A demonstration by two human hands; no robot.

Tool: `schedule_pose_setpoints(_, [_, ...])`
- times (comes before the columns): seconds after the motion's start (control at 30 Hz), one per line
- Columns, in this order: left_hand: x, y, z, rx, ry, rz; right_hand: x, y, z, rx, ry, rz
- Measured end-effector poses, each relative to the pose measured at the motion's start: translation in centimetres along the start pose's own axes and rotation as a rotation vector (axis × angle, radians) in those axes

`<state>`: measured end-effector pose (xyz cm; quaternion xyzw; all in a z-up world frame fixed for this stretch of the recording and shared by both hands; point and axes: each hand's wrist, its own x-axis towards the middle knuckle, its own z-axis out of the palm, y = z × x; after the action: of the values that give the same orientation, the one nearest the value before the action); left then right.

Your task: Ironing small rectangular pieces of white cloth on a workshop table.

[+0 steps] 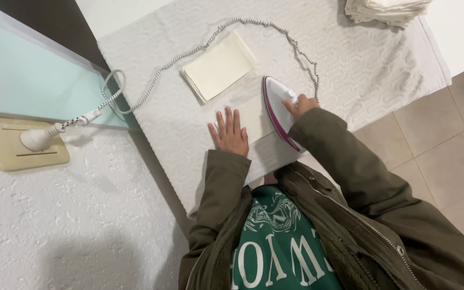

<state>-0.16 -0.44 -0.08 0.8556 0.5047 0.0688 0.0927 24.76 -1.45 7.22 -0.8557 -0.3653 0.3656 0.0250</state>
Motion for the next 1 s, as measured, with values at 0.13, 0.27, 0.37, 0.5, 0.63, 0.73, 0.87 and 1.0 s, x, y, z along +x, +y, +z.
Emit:
schedule_pose_setpoints(0.13, [-0.3,-0.1,0.1,0.021,0.015,0.014,-1.2,0.8,-0.6,0.012,0.013,0.021])
schedule_pose_setpoints(0.27, [0.3,-0.2,0.1,-0.005,0.04,0.015,-0.3,1.4,-1.0,-0.046,0.065,0.001])
schedule_pose_setpoints(0.37, [-0.3,-0.4,0.4,-0.013,0.036,0.027,-1.2,0.8,-2.8,0.067,0.019,0.089])
schedule_pose_setpoints(0.5, [-0.3,-3.3,1.3,-0.377,0.064,0.028,1.6,4.5,-1.0,0.121,0.074,0.066])
schedule_pose_setpoints(0.63, [-4.6,-7.3,-0.5,-0.277,0.079,-0.136,1.5,4.8,2.6,-0.016,0.048,-0.079])
schedule_pose_setpoints(0.73, [-5.4,-9.6,-1.6,-0.189,0.168,-0.267,1.7,2.1,6.1,-0.014,-0.001,-0.188])
schedule_pose_setpoints(0.87, [-7.3,-10.3,-1.6,-0.055,0.184,-0.282,0.6,-2.1,10.5,-0.04,-0.007,-0.286])
schedule_pose_setpoints(1.0, [-7.4,-9.8,-2.1,0.007,0.242,-0.275,-0.8,-5.6,13.3,-0.005,0.01,-0.361])
